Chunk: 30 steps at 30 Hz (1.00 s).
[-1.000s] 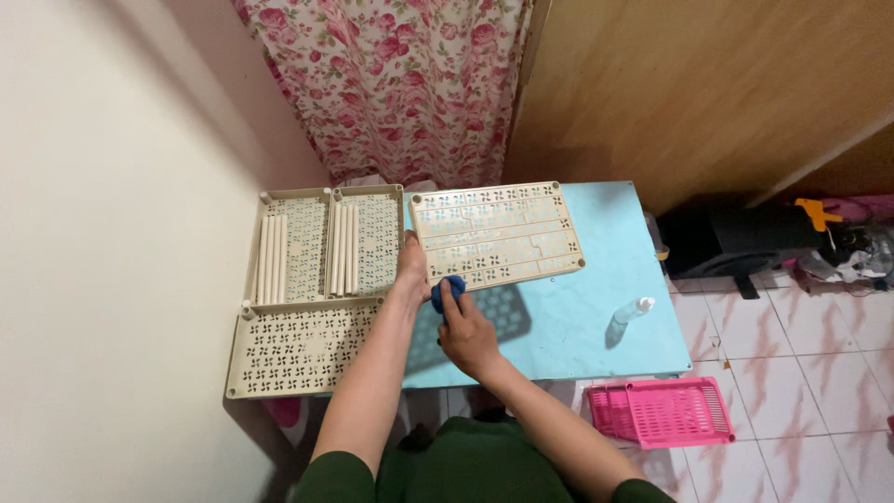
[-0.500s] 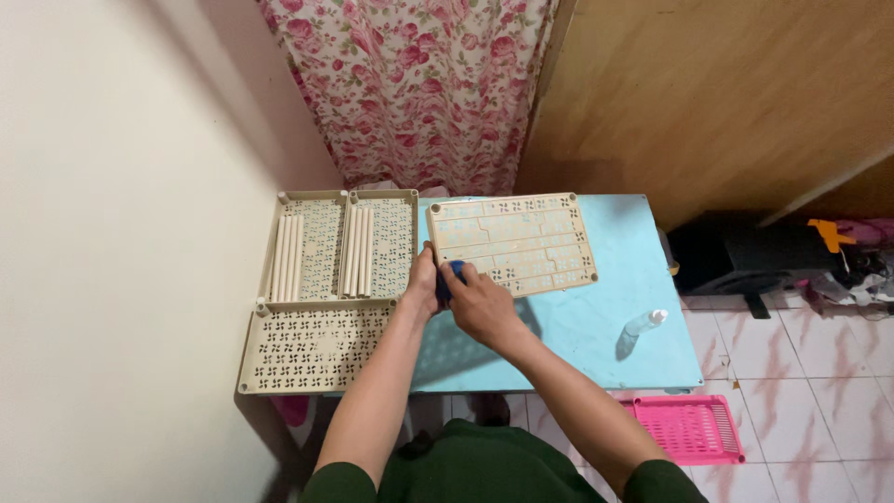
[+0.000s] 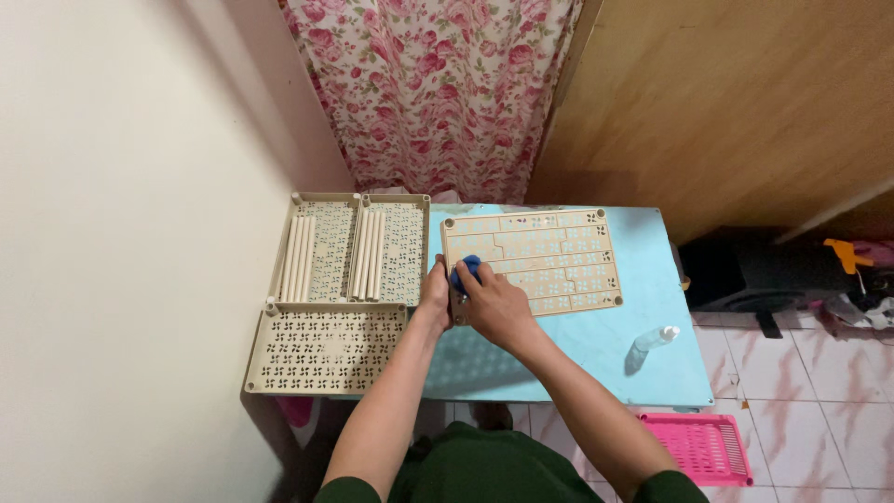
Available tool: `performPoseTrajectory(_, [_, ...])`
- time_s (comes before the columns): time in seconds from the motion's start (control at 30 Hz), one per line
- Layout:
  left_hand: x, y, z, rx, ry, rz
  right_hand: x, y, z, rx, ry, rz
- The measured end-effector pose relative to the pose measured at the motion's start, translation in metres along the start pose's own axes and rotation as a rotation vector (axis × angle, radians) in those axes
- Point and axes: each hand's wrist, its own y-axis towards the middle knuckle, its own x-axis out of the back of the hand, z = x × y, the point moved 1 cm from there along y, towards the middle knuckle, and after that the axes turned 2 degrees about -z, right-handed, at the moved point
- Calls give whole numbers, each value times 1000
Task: The person wipes a perforated plastic tray with a blue cloth, then repeatedly picks up individual white plastic rods from a tray, wipes each rod with the cloth, and returns them to the tray.
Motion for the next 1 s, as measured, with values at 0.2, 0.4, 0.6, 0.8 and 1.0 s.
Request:
performPoseTrajectory(0.2, [8,9,9,-56,-113,59,7,-8,-29,-416,604,-108])
performPoseTrajectory(0.4, [-4,-11,9,5,-84,43,0,-13,-48,-817,1307,-99])
performPoseTrajectory(0.6, [-7,-25,12,4,-92,10,-2,-20,-54,-850,1718,-191])
performPoseTrajectory(0.8, [-8,-33,10,-39,32,-6,15,-11,-49,-643,1094,-394])
performPoseTrajectory(1.0, [-20,-47,10,-14,42,7,13,11,-11,-232,205,-504])
